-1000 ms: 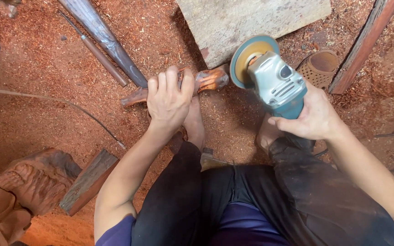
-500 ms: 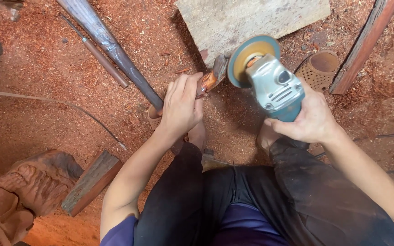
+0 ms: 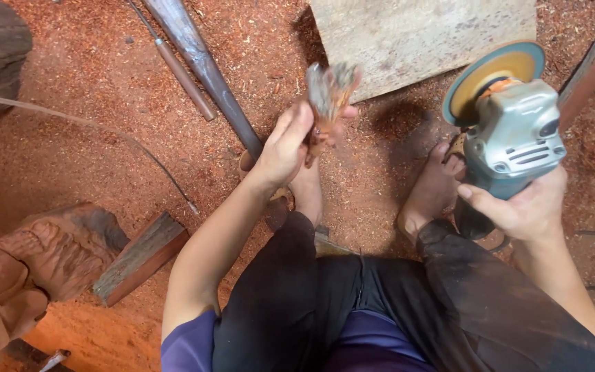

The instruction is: The person is using a handheld angle grinder to smooth and shape a small piece of wood while holding it with their other hand.

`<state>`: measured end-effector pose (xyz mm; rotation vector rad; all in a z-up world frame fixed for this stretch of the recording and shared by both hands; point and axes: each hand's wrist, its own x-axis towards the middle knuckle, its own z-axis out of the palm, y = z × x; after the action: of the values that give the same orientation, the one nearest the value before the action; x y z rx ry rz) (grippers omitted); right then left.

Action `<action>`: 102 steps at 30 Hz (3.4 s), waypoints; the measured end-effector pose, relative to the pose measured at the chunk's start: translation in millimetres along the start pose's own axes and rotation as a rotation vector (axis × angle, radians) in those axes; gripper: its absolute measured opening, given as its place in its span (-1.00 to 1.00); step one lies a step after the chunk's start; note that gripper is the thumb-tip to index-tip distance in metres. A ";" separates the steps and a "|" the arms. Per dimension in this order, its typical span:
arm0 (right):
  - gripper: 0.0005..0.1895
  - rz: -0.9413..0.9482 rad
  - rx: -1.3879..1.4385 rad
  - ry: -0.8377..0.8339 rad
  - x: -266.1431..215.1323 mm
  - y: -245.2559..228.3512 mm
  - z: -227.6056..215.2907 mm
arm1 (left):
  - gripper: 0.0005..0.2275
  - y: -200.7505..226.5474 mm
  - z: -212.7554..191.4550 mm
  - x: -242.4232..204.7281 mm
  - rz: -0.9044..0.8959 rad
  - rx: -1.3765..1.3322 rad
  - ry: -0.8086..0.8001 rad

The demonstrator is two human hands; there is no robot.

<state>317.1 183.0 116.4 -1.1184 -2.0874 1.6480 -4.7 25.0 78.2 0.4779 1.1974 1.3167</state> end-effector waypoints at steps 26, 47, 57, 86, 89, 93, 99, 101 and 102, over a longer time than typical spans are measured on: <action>-0.34 -0.031 -0.048 0.048 2.4 1.4 -2.6 | -0.81 50.7 -17.9 35.5 0.637 0.716 0.377; -0.28 -0.133 0.015 -0.189 67.1 -37.9 53.8 | -0.84 77.2 6.1 -20.2 0.740 1.200 0.146; -0.31 -0.100 -0.022 -0.213 56.8 -49.8 43.2 | -0.83 87.3 21.6 -21.0 0.769 1.238 0.109; -0.17 0.068 -0.209 -0.229 35.6 -77.4 11.0 | -0.87 107.9 74.1 -25.1 0.758 1.548 0.022; -0.17 0.095 -0.207 -0.244 35.3 -80.8 5.3 | -0.85 109.9 75.1 -22.4 0.786 1.567 -0.014; -0.20 0.129 -0.266 -0.258 31.3 -87.8 1.8 | -0.82 105.2 78.1 -22.2 0.832 1.546 -0.053; -0.15 0.242 -0.326 -0.274 23.4 -91.2 -5.7 | -0.83 112.5 79.7 -24.0 0.881 1.794 -0.185; -0.16 0.222 -0.304 -0.239 23.8 -85.5 -7.9 | -0.83 114.1 80.6 -23.7 0.868 1.775 -0.172; -0.16 0.201 -0.282 -0.206 24.8 -82.9 -9.3 | -0.82 115.6 81.0 -23.1 0.853 1.757 -0.156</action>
<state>272.4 201.7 188.7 -1.3327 -2.4718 1.6534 14.4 62.5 214.9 2.4634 1.8635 0.4261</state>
